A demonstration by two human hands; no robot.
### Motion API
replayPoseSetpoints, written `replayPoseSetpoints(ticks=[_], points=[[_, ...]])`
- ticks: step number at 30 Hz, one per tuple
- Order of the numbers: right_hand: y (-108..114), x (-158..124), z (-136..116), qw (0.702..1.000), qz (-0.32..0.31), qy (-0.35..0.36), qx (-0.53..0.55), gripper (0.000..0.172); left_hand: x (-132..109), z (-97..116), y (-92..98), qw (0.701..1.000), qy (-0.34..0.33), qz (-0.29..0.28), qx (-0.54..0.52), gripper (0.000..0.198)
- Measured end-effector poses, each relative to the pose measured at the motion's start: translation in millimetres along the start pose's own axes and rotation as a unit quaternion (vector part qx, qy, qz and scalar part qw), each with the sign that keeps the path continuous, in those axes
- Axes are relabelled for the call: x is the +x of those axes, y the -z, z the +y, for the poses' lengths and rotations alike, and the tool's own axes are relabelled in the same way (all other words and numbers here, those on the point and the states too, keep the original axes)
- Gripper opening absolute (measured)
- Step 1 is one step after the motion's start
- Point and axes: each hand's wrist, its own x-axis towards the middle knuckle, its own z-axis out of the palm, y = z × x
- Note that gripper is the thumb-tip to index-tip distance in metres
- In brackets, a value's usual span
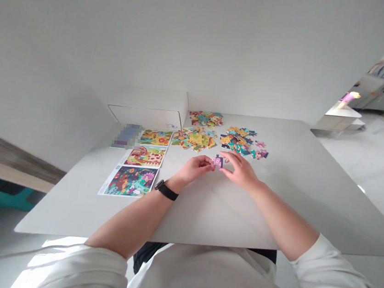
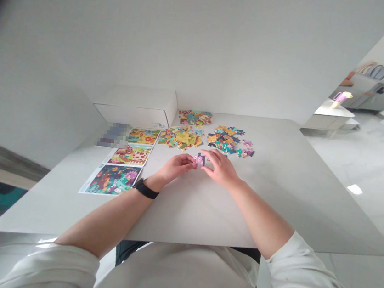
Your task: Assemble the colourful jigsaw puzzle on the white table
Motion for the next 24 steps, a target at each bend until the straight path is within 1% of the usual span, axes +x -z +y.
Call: replayPoseSetpoints(ticks=[3,5,8,11,14,19,24], points=[[-2,0,0,1.000,0.008,0.001,0.016,0.059,1,-2,2.1,1.000,0.000,0.008,-0.005,0.056],[-6,-1,3,0.999,0.022,-0.015,0.044,0.057,1,-2,3.6,1.000,-0.001,0.016,-0.009,0.054],[-15,-1,8,0.989,0.025,-0.074,0.125,0.050,1,-1,4.5,1.000,-0.005,0.023,-0.005,0.051],[-24,-1,14,0.968,0.001,-0.141,0.208,0.041,1,1,3.3,1.000,-0.010,0.019,0.008,0.051],[-28,1,15,0.956,-0.012,-0.181,0.230,0.037,0,3,1.6,1.000,-0.013,0.016,0.021,0.051],[-27,2,15,0.950,-0.018,-0.203,0.236,0.039,-3,5,1.1,0.997,-0.015,0.033,0.073,0.051],[-30,0,16,0.949,-0.023,-0.193,0.248,0.035,-1,5,1.0,0.997,-0.021,0.049,0.058,0.053]])
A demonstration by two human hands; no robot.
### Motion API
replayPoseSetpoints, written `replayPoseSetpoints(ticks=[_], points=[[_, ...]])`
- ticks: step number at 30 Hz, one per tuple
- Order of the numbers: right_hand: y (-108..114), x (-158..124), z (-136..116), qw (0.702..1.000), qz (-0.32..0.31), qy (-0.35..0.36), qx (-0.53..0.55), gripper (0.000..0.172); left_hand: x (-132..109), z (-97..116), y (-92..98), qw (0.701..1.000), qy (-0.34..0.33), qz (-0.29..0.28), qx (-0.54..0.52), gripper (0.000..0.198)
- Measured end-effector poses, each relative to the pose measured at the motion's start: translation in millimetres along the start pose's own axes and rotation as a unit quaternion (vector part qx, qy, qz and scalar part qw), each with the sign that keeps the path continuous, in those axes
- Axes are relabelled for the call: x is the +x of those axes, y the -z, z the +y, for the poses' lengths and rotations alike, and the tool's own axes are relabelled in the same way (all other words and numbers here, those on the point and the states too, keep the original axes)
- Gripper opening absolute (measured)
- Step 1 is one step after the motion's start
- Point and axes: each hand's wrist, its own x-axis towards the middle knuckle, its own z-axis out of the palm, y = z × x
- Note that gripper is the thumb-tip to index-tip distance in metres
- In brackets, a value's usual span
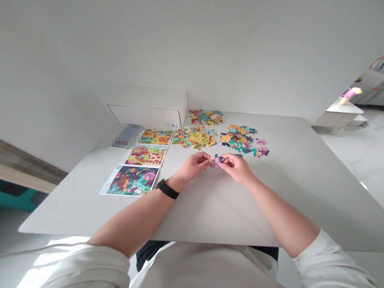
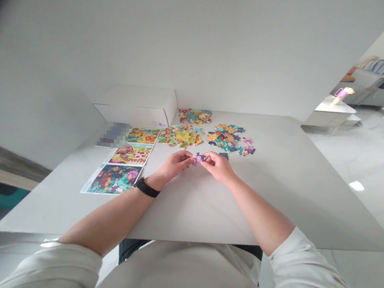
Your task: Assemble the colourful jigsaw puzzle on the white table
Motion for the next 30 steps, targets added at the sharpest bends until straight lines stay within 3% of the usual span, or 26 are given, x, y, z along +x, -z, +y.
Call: replayPoseSetpoints(ticks=[3,6,9,12,16,21,25,30], points=[[-1,-2,0,0.999,0.015,0.036,-0.013,0.045,0,2,-1.0,1.000,-0.001,0.006,-0.024,0.055],[0,-4,-3,0.989,0.053,0.120,-0.067,0.055,-1,6,-1.6,0.999,0.004,0.017,-0.038,0.057],[2,-6,-8,0.967,0.060,0.207,-0.133,0.046,0,5,-1.3,0.999,0.007,0.021,-0.041,0.060],[5,-6,-13,0.950,0.052,0.251,-0.177,0.037,2,0,-0.4,0.999,0.008,0.018,-0.044,0.061],[10,-5,-16,0.944,0.051,0.256,-0.204,0.034,1,-4,0.4,1.000,-0.005,0.018,-0.018,0.055],[14,-5,-12,0.956,0.050,0.221,-0.187,0.034,-4,-2,-3.8,0.990,-0.112,0.051,0.070,0.053],[13,-5,-10,0.962,0.046,0.204,-0.177,0.034,-5,-4,-7.6,0.979,-0.157,0.073,0.104,0.044],[22,-3,-14,0.959,-0.012,0.193,-0.205,0.035,-6,-9,-7.1,0.967,-0.184,0.055,0.167,0.046]])
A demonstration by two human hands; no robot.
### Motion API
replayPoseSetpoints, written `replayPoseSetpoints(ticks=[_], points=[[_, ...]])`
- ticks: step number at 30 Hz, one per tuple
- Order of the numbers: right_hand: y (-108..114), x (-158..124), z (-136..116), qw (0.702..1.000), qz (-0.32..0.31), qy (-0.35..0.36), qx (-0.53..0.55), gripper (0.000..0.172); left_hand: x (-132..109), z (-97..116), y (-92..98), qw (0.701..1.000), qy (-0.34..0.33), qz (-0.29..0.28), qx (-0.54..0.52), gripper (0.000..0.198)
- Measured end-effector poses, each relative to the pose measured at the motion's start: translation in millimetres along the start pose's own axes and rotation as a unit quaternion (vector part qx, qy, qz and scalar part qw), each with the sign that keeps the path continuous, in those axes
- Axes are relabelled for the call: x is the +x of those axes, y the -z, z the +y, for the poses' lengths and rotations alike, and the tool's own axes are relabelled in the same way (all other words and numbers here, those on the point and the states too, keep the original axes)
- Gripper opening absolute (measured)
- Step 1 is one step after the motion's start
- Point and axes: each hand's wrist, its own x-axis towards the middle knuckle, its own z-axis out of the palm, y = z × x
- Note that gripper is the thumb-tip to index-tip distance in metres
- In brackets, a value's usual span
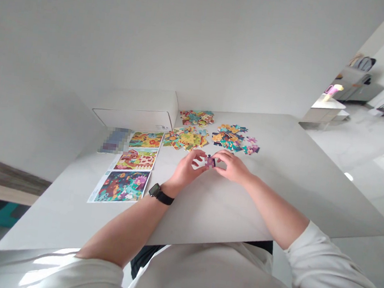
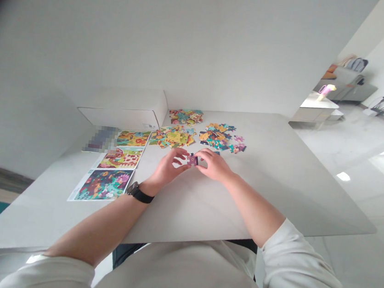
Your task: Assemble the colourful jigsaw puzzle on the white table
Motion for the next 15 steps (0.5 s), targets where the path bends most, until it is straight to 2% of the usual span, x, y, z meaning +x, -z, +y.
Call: replayPoseSetpoints(ticks=[4,9,12,15], points=[[29,-2,15,0.998,-0.053,-0.021,-0.030,0.031,-1,0,1.0,0.997,-0.038,-0.029,0.054,0.046],[69,-19,50,0.993,-0.054,-0.092,-0.055,0.033,-1,-2,3.4,0.988,-0.059,-0.087,0.111,0.039],[76,-32,67,0.989,-0.071,-0.110,-0.066,0.029,-2,-4,3.2,0.983,-0.064,-0.117,0.129,0.039],[72,-39,74,0.987,-0.090,-0.106,-0.076,0.028,-2,-5,2.2,0.975,-0.069,-0.142,0.156,0.042]])
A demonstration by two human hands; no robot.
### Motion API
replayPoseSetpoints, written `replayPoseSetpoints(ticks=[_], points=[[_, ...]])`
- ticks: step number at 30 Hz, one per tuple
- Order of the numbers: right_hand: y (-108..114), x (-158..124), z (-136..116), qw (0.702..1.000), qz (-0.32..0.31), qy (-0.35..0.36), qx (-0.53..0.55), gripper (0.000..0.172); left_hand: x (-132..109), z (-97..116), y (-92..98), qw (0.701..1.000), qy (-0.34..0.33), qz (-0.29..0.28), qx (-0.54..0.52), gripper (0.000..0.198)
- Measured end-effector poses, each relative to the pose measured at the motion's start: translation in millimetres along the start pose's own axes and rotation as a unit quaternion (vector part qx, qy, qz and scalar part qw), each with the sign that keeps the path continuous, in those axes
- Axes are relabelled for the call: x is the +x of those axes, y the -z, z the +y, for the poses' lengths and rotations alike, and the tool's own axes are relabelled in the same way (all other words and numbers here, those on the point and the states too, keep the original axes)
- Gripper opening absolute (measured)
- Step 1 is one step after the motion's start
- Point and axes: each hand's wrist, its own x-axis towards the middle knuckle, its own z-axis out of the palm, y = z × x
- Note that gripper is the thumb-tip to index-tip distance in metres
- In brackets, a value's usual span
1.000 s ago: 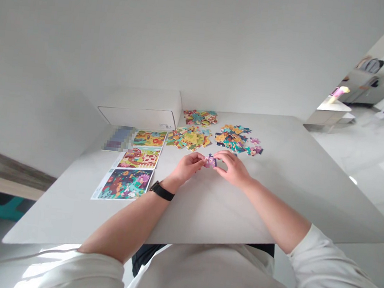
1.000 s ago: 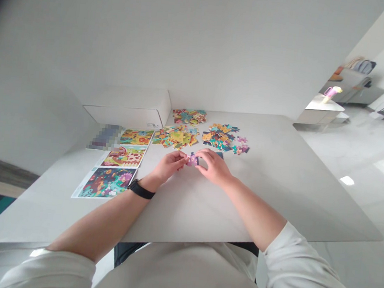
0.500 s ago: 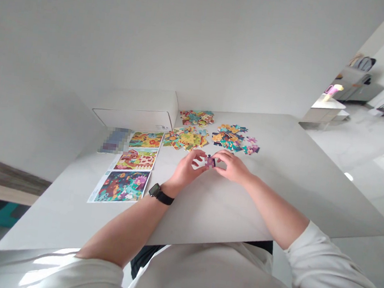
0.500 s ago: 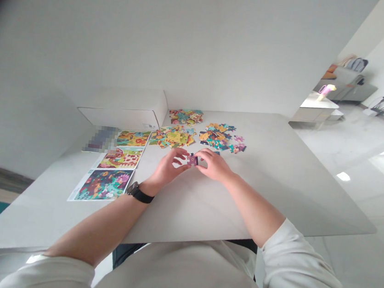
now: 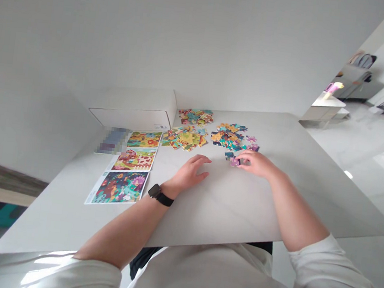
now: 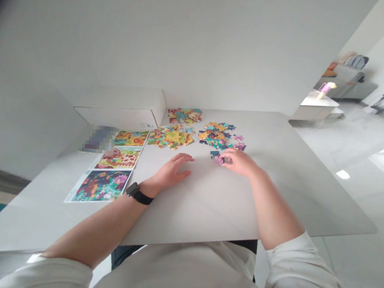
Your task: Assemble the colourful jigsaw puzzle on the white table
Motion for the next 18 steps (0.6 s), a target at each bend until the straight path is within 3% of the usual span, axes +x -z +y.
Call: replayPoseSetpoints(ticks=[9,14,18], points=[[-5,5,-7,0.998,-0.030,0.049,-0.027,0.031,33,11,1.1,0.987,-0.024,-0.107,0.121,0.056],[-9,5,-8,0.998,-0.026,0.050,-0.024,0.032,58,20,-23.5,0.983,-0.020,-0.136,0.121,0.056],[-11,5,-10,0.999,-0.025,0.043,-0.019,0.030,62,21,-41.9,0.986,-0.006,-0.114,0.120,0.052]])
